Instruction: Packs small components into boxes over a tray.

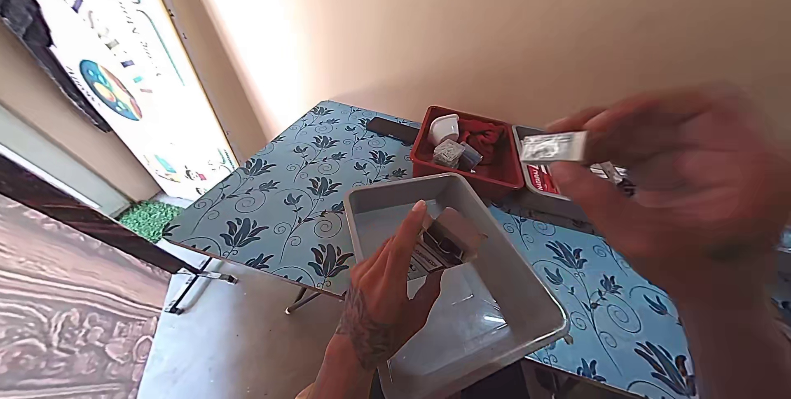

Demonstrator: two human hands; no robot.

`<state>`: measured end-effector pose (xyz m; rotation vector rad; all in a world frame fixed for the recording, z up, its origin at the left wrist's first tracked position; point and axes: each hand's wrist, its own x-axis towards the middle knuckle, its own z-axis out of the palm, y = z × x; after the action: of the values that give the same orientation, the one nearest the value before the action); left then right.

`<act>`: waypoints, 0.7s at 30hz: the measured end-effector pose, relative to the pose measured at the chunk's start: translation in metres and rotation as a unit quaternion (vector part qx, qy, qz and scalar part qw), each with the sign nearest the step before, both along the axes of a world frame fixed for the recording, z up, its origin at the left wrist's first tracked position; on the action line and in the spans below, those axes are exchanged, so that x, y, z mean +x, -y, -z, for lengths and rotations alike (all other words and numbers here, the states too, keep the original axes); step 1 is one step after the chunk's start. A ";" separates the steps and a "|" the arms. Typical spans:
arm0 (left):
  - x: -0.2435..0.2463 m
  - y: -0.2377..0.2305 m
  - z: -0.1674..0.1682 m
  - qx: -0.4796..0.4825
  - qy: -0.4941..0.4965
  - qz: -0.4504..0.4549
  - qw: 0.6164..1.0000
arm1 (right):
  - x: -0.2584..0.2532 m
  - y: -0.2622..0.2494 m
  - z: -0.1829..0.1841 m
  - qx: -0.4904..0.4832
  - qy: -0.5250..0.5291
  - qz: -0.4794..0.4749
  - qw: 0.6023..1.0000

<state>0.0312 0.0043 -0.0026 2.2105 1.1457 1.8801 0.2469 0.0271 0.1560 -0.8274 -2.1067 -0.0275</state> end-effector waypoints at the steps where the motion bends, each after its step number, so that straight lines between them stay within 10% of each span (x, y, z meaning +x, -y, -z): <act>1: 0.000 0.001 0.000 -0.003 -0.001 0.006 1.000 | -0.003 0.009 -0.006 0.000 -0.020 -0.044 0.999; 21: 0.003 0.004 -0.005 -0.016 -0.009 0.078 0.997 | -0.024 0.045 0.018 0.109 0.194 -0.010 0.975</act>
<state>0.0344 0.0001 0.0025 2.2331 0.9674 1.7715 0.2230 -0.0181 0.1379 -0.7105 -2.4198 -0.4328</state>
